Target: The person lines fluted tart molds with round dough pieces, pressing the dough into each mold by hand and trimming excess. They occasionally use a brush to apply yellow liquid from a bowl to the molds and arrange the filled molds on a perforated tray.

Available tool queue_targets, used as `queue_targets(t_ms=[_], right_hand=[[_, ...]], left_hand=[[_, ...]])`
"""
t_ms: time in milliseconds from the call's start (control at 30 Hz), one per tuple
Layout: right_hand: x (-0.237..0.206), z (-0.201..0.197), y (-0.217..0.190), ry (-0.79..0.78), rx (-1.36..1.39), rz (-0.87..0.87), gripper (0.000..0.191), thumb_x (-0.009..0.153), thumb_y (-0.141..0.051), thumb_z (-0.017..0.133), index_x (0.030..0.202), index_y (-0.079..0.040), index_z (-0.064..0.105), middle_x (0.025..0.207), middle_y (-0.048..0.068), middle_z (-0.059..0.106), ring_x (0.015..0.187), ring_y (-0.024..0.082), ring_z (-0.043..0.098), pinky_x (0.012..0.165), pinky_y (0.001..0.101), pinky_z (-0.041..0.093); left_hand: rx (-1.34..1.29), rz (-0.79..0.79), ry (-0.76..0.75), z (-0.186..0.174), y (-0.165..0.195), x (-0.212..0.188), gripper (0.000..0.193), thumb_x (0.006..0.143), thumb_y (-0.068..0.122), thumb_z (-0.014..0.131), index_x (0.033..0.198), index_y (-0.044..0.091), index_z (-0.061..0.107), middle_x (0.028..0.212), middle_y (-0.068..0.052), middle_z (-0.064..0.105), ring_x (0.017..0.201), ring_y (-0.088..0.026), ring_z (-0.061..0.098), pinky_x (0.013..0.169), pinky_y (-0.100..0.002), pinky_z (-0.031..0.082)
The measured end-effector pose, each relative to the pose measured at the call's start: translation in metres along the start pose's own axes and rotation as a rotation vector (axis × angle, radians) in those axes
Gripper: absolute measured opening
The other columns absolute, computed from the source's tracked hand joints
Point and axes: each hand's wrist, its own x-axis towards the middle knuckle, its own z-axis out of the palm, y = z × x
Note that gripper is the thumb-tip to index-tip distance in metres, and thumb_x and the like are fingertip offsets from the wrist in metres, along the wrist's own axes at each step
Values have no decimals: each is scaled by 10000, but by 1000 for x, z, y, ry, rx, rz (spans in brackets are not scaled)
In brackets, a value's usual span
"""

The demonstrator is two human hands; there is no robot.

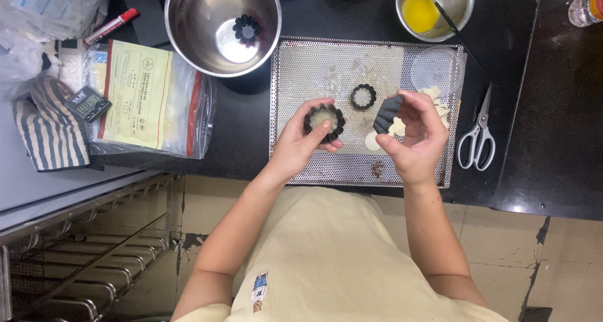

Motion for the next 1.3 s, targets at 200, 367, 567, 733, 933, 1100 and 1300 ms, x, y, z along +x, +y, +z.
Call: queue_targets(t_ms=[200, 367, 567, 733, 933, 1100, 1300], right_hand=[[-1, -1, 3, 9, -5, 2, 685, 852, -243, 889, 1384, 40, 565, 1250, 90, 594, 1176, 184, 641, 1072, 323, 547], [-1, -1, 3, 15, 15, 3, 695, 853, -256, 897, 1386, 42, 564, 1255, 87, 597, 1181, 180, 635, 1069, 316, 541], [-1, 0, 3, 13, -1, 20, 695, 844, -248, 896, 1384, 45, 570, 1236, 79, 596, 1155, 171, 641, 1058, 311, 545], [0, 3, -6, -73, -106, -13, 656, 808, -168, 892, 1356, 20, 585, 1295, 95, 596, 1160, 186, 643, 1054, 313, 555], [6, 18, -28, -138, -454, -131, 630, 723, -128, 911, 1264, 19, 623, 1219, 146, 640, 1142, 231, 654, 1015, 342, 564], [13, 24, -44, -207, -578, -270, 652, 675, -153, 930, 1227, 21, 631, 1186, 164, 652, 1133, 290, 651, 1005, 390, 543], [15, 31, -46, -243, -598, -296, 659, 672, -166, 946, 1227, 22, 643, 1198, 172, 651, 1145, 307, 652, 1002, 388, 552]], left_hand=[[92, 5, 1, 2, 4, 1, 346, 1050, 169, 541, 1350, -3, 527, 1176, -153, 705, 751, -146, 702, 649, -267, 624], [104, -5, -29, 6, 9, 0, 325, 1057, 170, 541, 1329, -8, 545, 1149, -151, 712, 711, -125, 686, 642, -260, 622], [95, -41, -46, 5, 9, 1, 306, 1075, 178, 499, 1303, -14, 564, 1081, -140, 739, 676, -115, 685, 610, -241, 604], [-66, -82, -66, 2, 9, 2, 405, 1015, 150, 470, 1387, -9, 491, 1206, -178, 670, 823, -207, 721, 739, -322, 629], [-238, -48, -167, -2, 11, 1, 548, 1021, 224, 378, 1496, -47, 414, 1373, -185, 587, 1129, -273, 680, 925, -407, 613], [-288, -19, -165, 1, 9, -2, 535, 1071, 278, 340, 1499, -33, 419, 1398, -159, 570, 1219, -239, 639, 948, -390, 614], [-203, -14, -161, 6, 12, -6, 532, 1095, 276, 440, 1538, -17, 412, 1392, -151, 569, 1197, -193, 622, 932, -338, 588]])
